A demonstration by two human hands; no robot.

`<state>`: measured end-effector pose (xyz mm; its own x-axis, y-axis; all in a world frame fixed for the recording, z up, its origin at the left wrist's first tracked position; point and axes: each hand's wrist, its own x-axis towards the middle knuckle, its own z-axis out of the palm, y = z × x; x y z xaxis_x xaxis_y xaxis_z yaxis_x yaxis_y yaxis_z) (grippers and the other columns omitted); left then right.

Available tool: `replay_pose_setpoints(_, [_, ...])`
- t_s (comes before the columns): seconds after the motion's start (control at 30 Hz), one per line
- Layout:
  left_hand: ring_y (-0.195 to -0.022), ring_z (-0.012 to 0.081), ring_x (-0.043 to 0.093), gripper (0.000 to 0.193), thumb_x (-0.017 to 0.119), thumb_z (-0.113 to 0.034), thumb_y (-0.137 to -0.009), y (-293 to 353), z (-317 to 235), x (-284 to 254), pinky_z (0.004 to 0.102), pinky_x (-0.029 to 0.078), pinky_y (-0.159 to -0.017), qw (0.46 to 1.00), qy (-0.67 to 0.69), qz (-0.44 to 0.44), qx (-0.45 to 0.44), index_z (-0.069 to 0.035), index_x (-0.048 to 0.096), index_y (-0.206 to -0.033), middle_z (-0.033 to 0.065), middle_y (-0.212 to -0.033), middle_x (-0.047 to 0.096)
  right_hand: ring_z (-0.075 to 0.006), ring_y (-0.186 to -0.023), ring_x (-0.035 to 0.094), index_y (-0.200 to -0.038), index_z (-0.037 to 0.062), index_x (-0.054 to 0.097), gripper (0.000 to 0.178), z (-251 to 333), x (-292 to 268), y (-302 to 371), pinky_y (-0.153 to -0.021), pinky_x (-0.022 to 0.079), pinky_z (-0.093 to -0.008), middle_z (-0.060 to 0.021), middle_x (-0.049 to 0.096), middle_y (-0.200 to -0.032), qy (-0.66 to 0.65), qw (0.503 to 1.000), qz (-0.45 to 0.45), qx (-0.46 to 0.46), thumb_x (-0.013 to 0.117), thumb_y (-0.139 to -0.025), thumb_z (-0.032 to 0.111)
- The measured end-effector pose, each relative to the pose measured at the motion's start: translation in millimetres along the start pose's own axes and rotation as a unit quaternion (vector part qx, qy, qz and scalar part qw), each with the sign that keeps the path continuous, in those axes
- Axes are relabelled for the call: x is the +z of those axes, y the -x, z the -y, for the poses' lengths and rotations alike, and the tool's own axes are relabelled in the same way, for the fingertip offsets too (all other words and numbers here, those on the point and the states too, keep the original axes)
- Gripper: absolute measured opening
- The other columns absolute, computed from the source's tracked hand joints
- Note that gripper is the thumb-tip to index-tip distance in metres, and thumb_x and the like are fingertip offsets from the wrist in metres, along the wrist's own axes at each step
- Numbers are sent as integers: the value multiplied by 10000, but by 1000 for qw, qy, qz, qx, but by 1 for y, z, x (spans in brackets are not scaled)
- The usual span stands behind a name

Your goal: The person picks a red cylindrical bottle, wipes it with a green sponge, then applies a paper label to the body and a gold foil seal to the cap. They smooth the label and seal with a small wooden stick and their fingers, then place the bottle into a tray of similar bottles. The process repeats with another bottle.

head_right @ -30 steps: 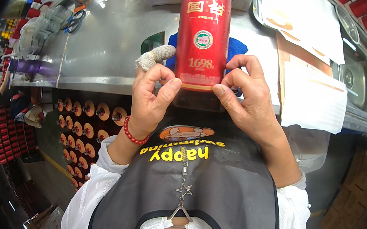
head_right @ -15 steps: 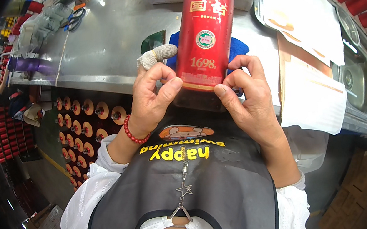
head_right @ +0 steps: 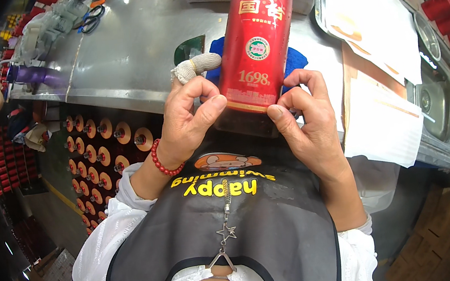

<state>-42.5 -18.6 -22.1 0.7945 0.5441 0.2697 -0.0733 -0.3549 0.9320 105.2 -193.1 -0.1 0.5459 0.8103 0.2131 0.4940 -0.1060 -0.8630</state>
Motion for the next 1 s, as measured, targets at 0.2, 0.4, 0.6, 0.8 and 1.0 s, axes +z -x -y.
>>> replay_pose_setpoints(0.2, [-957,185,474,179,701,-184,-911,1,2,-3,320,395,-888,999,-25,23,-2,-43,614,-845,164,-1275,564,-187,-961,539,-817,-5,598,186,1,0,0,-743,494,-290,-150,483,-1150,0,1000,4,5,724,-908,97])
replay_pose_setpoints(0.4, [-1176,312,471,230,738,-275,-888,1,8,-4,426,337,-1059,999,5,15,-29,-75,633,-844,196,-1261,587,-196,-980,537,-821,1,595,211,2,-1,-1,-749,488,-296,-152,484,-1149,16,1000,8,19,731,-908,136])
replay_pose_setpoints(0.6, [-1196,311,465,222,735,-287,-893,6,16,-6,422,311,-1090,997,55,17,-61,-80,655,-890,170,-1235,598,-237,-1081,515,-817,6,588,250,3,0,-1,-805,474,-332,-161,489,-1154,28,999,10,32,736,-911,185])
replay_pose_setpoints(0.8, [-1213,300,458,178,716,-247,-914,9,21,-7,414,310,-1094,991,90,28,-95,-80,656,-923,159,-1255,585,-256,-1128,489,-818,10,591,277,0,1,0,-842,452,-336,-166,490,-1134,30,999,8,25,726,-925,227])
replay_pose_setpoints(1.0, [-976,237,568,137,657,-162,-934,15,42,-2,348,435,-915,996,-55,-68,34,-26,647,-949,108,-1029,663,-254,-1149,463,-812,14,574,293,1,3,-1,-894,427,-345,-161,484,-1133,8,999,15,40,718,-932,239])
